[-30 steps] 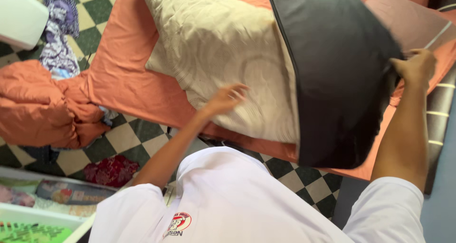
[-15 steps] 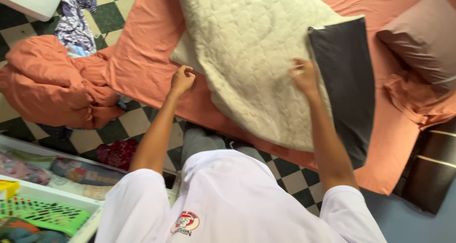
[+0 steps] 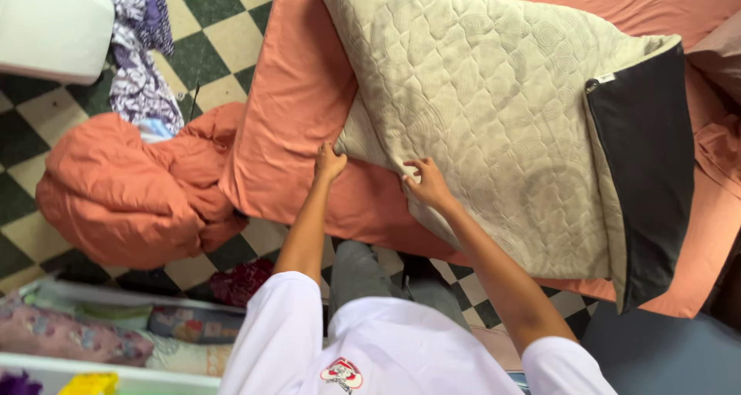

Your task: The person folds bedding items, including a patterned sheet, several pillowcases of different colors, and a large mattress protector, by hand on a bed.

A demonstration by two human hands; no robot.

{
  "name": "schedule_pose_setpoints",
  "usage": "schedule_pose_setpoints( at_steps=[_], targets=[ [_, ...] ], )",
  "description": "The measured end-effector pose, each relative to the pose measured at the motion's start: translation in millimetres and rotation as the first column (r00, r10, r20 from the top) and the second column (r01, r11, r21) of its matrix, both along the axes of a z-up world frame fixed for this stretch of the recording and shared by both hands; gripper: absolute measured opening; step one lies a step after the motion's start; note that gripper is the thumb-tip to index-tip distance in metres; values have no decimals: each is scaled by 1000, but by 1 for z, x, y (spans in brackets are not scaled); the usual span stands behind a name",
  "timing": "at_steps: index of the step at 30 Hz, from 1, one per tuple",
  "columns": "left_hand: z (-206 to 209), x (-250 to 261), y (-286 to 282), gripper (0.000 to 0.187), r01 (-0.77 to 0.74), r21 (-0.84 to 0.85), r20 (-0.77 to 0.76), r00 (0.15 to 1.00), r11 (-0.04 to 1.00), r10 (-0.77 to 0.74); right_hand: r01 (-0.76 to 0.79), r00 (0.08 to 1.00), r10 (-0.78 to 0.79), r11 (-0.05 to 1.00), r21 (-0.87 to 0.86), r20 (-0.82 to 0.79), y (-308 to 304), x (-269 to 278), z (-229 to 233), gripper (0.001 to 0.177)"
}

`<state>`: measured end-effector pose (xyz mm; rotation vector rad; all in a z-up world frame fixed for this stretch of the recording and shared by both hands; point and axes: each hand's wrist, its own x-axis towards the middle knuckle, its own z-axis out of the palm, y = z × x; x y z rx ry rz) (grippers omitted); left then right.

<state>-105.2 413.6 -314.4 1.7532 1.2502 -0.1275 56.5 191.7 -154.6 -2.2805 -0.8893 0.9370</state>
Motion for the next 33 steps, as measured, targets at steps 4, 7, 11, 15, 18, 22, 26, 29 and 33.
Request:
schedule_pose_setpoints(
  at_steps=[4, 7, 11, 15, 18, 22, 26, 29, 33],
  targets=[
    [-22, 22, 10, 89, 97, -46, 36, 995, 994, -96, 121, 990, -123, 992, -28, -68, 25, -7, 12, 36],
    [-23, 38, 4, 101, 21, -59, -22, 1000, 998, -22, 170, 974, -178, 983, -71, -136, 28, -10, 23, 36],
    [-18, 59, -2, 87, 133, -125, -123, 981, 983, -148, 184, 968, -198, 978, -99, -156, 20, -11, 21, 37],
    [-5, 67, -20, 53, -8, -177, 264, 963, 984, 55, 161, 981, -170, 982, -95, -98, 18, -9, 19, 36],
    [7, 61, -26, 38, -150, -313, 462, 839, 938, 288, 158, 978, -173, 979, -130, -117, 20, -14, 44, 37],
    [45, 14, -11, 17, -140, 402, 634, 755, 905, -164, -238, 946, 283, 938, -251, 158, 24, -33, 81, 49],
    [135, -117, 46, 15, -399, 225, 676, 721, 889, 152, -320, 816, 493, 819, -476, 300, 16, -63, 82, 74],
    [213, -205, 65, 27, -408, -540, 689, 288, 736, 665, -219, 893, 365, 863, -456, 263, 3, -65, 69, 78],
    [254, -281, 38, 16, -319, -225, 727, 574, 921, 377, -250, 940, 300, 930, -271, 164, -4, -78, 50, 73]
  ],
)
